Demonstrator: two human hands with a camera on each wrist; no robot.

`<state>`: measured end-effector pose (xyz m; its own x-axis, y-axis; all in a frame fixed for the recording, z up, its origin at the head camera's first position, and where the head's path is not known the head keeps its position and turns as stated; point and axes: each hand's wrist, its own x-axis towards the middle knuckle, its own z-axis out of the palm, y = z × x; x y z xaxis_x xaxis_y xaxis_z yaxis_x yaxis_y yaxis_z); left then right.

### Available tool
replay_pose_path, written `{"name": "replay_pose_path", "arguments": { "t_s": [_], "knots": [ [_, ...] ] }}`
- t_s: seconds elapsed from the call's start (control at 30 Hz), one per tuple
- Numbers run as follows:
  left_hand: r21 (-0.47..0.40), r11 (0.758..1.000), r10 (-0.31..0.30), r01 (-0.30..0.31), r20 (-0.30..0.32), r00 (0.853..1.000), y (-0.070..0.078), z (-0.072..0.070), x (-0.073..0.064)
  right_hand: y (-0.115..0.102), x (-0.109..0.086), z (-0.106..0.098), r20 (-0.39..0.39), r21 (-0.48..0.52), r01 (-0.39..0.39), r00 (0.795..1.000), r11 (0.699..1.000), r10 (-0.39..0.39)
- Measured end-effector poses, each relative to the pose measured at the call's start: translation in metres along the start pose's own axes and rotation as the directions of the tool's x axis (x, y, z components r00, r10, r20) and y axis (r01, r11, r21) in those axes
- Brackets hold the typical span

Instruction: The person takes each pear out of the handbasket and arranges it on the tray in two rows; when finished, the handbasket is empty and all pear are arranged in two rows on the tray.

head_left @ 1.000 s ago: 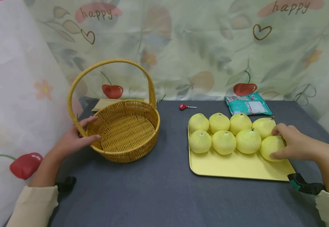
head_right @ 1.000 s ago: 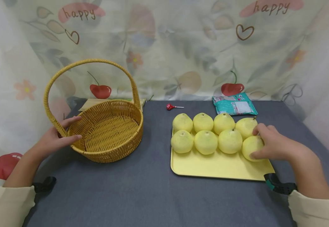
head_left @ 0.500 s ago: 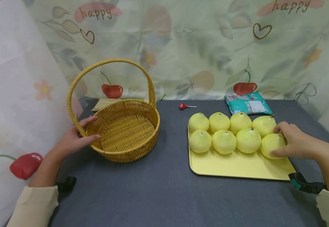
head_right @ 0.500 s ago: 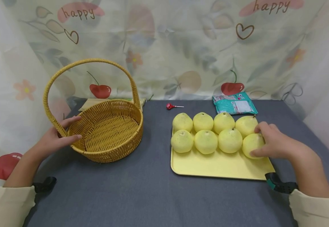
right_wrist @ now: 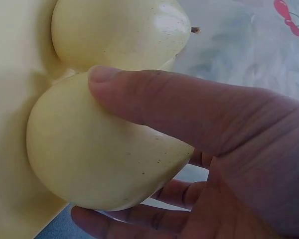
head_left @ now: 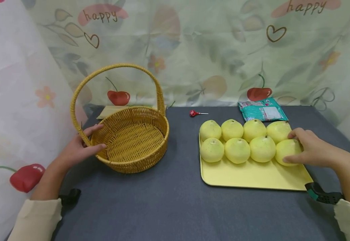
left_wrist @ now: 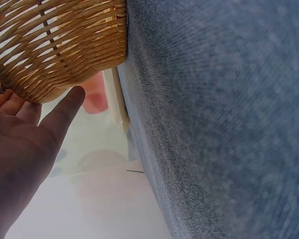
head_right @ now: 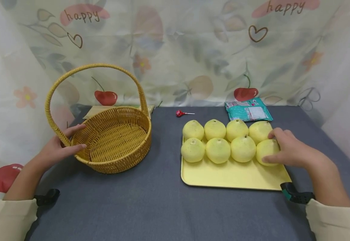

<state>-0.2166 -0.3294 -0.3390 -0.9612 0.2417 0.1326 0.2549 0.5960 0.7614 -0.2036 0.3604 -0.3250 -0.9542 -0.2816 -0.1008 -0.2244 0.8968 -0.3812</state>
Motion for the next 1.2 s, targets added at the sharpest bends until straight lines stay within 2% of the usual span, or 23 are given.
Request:
{"name": "replay_pose_path", "arguments": {
  "t_s": [0.3,0.73,0.9,1.07,1.13,1.2],
  "knots": [
    [0.014,1.000,-0.021,0.020,0.007,1.000,-0.001,-0.001,0.000,0.000,0.003,0.001,-0.019,0.015,-0.005,1.000,1.000,0.005],
    [0.051,0.999,-0.006,0.006,-0.007,1.000,-0.007,-0.003,0.003,0.002,0.007,0.004,-0.047,0.025,0.016,0.999,1.000,-0.015],
    [0.039,0.999,-0.013,0.012,0.024,1.000,-0.008,-0.004,0.003,0.002,0.006,0.003,-0.039,0.020,0.021,0.999,1.000,-0.020],
    [-0.003,1.000,0.006,-0.005,0.053,0.999,-0.001,-0.009,-0.001,-0.002,0.002,0.000,-0.040,0.017,0.011,0.999,1.000,-0.010],
    [-0.016,1.000,0.000,0.001,0.045,0.999,0.006,-0.016,-0.006,-0.005,0.000,-0.002,-0.056,0.018,0.007,0.998,1.000,-0.005],
    [-0.016,1.000,-0.022,0.022,0.005,1.000,0.013,-0.025,-0.011,-0.009,0.000,-0.004,-0.099,0.024,0.025,0.995,0.999,-0.023]
  ]
}}
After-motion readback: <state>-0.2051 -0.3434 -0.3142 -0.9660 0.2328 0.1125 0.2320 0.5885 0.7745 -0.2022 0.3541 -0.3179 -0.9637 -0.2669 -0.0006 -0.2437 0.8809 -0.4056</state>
